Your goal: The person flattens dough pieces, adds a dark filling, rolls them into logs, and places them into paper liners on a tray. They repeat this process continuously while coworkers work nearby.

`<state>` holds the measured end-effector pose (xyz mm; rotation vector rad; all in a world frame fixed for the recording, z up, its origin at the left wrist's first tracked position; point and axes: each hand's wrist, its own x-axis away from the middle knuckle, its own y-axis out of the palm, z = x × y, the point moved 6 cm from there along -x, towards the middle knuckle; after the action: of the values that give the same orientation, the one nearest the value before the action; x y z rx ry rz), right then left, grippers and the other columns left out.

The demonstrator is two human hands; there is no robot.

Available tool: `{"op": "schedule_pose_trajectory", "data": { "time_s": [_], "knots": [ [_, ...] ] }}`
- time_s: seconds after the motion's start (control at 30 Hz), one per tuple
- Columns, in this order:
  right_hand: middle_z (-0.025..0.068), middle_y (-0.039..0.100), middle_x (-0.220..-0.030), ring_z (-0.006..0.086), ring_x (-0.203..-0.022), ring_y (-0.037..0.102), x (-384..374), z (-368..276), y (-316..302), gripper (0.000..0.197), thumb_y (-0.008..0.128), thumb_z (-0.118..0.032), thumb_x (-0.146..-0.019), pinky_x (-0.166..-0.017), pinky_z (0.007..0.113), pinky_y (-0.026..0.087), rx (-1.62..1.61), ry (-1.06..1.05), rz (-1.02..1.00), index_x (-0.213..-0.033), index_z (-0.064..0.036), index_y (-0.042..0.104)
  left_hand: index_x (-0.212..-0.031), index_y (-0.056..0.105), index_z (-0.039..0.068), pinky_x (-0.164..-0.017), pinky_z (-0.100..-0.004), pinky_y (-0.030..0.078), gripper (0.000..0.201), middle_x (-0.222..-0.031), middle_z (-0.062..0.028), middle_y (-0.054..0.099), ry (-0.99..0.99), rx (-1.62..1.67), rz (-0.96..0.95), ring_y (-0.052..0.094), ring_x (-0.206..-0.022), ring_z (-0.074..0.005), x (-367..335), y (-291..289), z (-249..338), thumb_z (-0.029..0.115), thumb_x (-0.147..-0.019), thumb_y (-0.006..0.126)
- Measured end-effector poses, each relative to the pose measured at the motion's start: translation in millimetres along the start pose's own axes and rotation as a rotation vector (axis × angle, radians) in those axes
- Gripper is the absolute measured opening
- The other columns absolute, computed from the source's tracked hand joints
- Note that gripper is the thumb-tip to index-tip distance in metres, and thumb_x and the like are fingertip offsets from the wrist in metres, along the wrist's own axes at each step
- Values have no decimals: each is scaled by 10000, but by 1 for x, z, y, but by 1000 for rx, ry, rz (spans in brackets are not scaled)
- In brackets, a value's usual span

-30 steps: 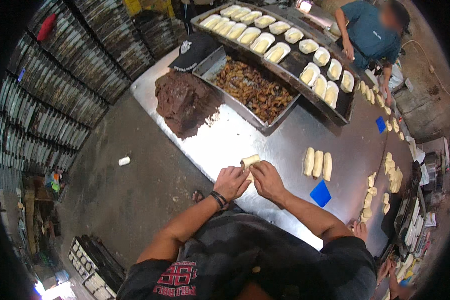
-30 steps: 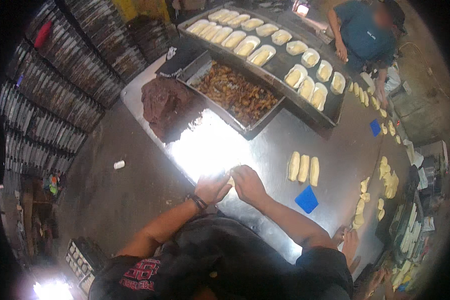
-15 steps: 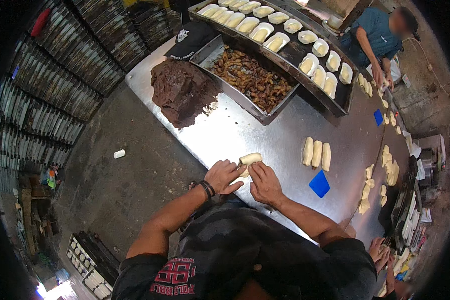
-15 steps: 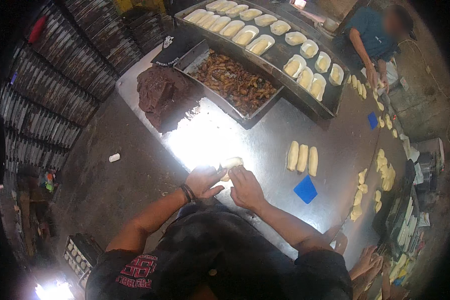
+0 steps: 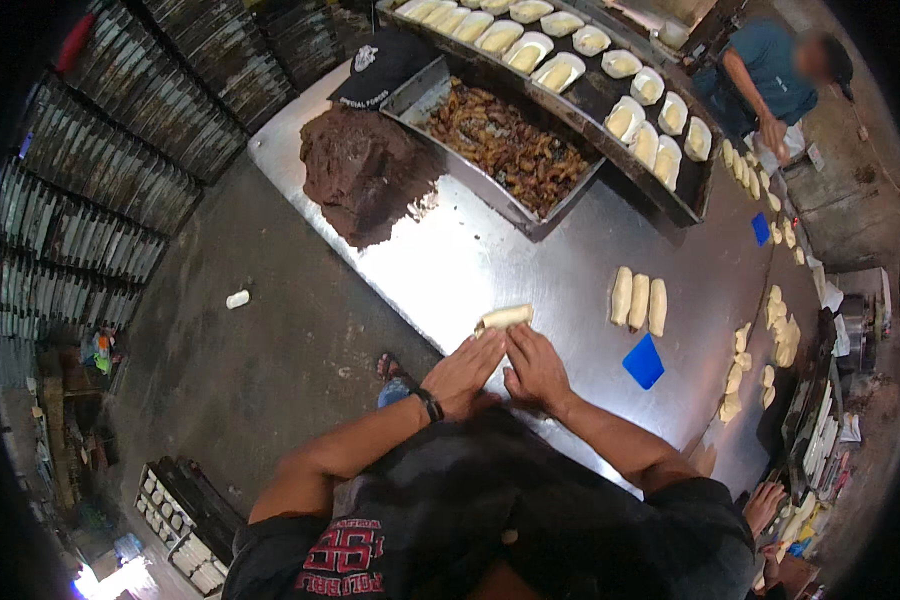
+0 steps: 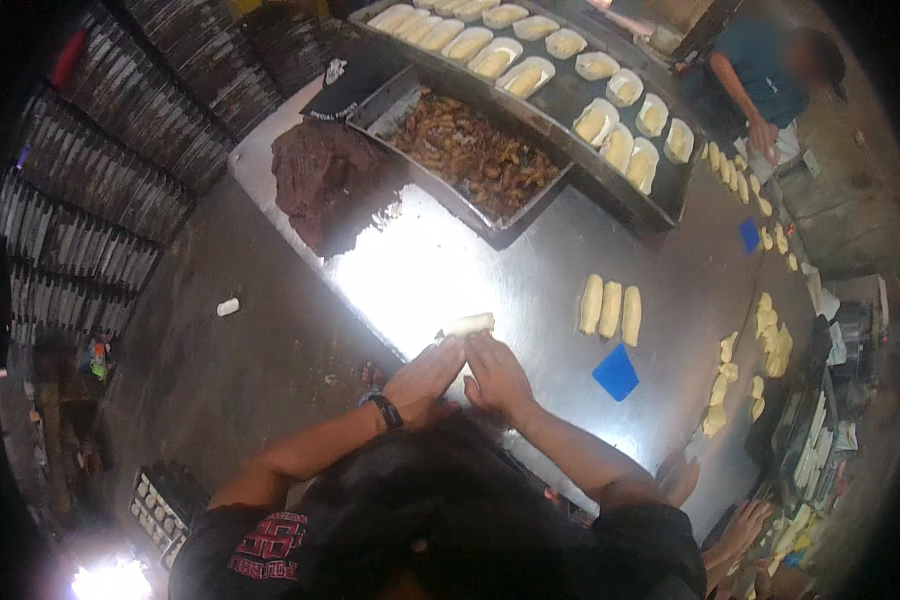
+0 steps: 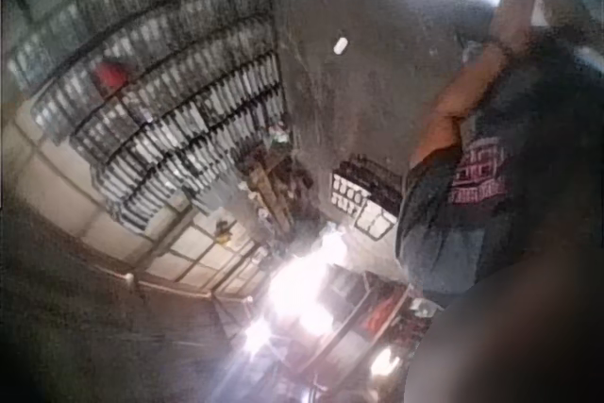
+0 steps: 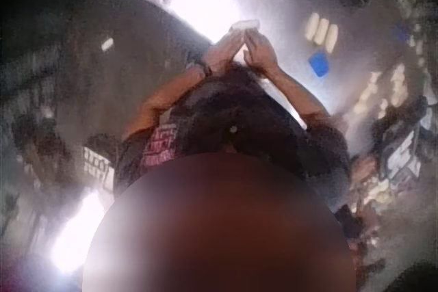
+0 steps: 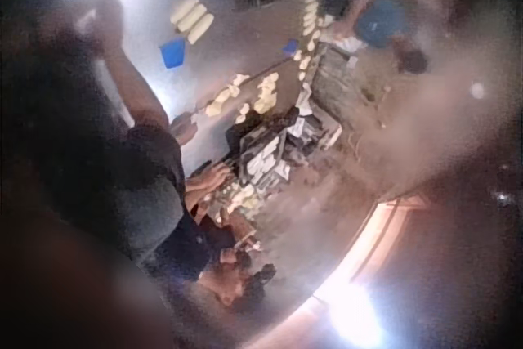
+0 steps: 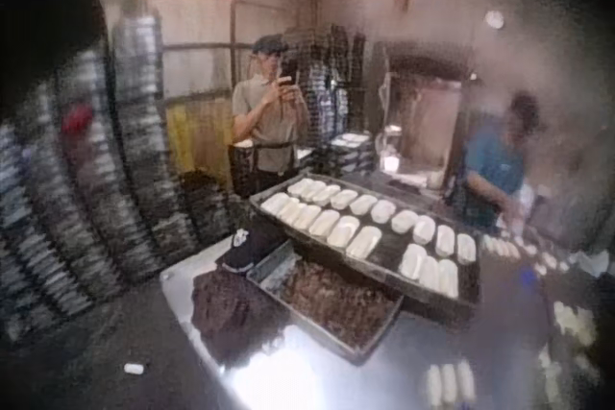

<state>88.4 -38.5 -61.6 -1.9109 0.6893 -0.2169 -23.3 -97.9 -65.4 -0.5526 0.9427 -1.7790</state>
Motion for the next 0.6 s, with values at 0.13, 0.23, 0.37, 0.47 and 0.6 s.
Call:
{"op": "schedule_pose_trajectory", "data": {
  "time_s": [0.13, 0.23, 0.37, 0.47, 0.6],
  "knots": [
    [226, 579, -1193, 391, -1139, 525, -9, 15, -10, 509, 630, -166, -728, -984, 482, 433, -54, -16, -63, -1201, 18, 584, -1446, 312, -64, -1164, -491, 235, 781, -1514, -243, 325, -101, 57, -89, 275, -1443, -346, -10, -24, 1, 405, -888, 594],
    [193, 593, -1152, 379, -1061, 559, -20, 18, -22, 455, 620, -116, -729, -946, 475, 445, -139, -17, 3, -1171, -16, 593, -1468, 284, -46, -1159, -522, 190, 786, -1545, -248, 263, -222, 35, -164, 211, -1462, -375, -13, -24, -2, 444, -906, 535],
    [223, 537, -1244, 403, -1182, 505, -11, -5, -28, 507, 619, -52, -742, -1016, 485, 402, -105, -37, 199, -1234, 31, 531, -1498, 196, -53, -1177, -537, 125, 847, -1571, -261, 186, -42, 14, 101, 131, -1479, -403, -2, -16, 12, 503, -931, 491],
    [231, 506, -1275, 395, -1231, 464, 1, -17, -17, 548, 632, -100, -744, -1038, 477, 382, 34, -6, 79, -1247, 67, 496, -1503, 158, -72, -1186, -536, 115, 858, -1569, -261, 192, -58, -27, -166, 139, -1483, -383, 7, 8, 6, 502, -949, 470],
    [199, 539, -1175, 368, -1109, 516, 2, -9, -14, 471, 626, -107, -731, -935, 457, 428, -98, -12, 17, -1180, 9, 539, -1474, 266, -58, -1166, -524, 194, 779, -1541, -243, 280, -46, 15, -142, 254, -1445, -374, 6, -10, 3, 396, -910, 556]
  ]
}}
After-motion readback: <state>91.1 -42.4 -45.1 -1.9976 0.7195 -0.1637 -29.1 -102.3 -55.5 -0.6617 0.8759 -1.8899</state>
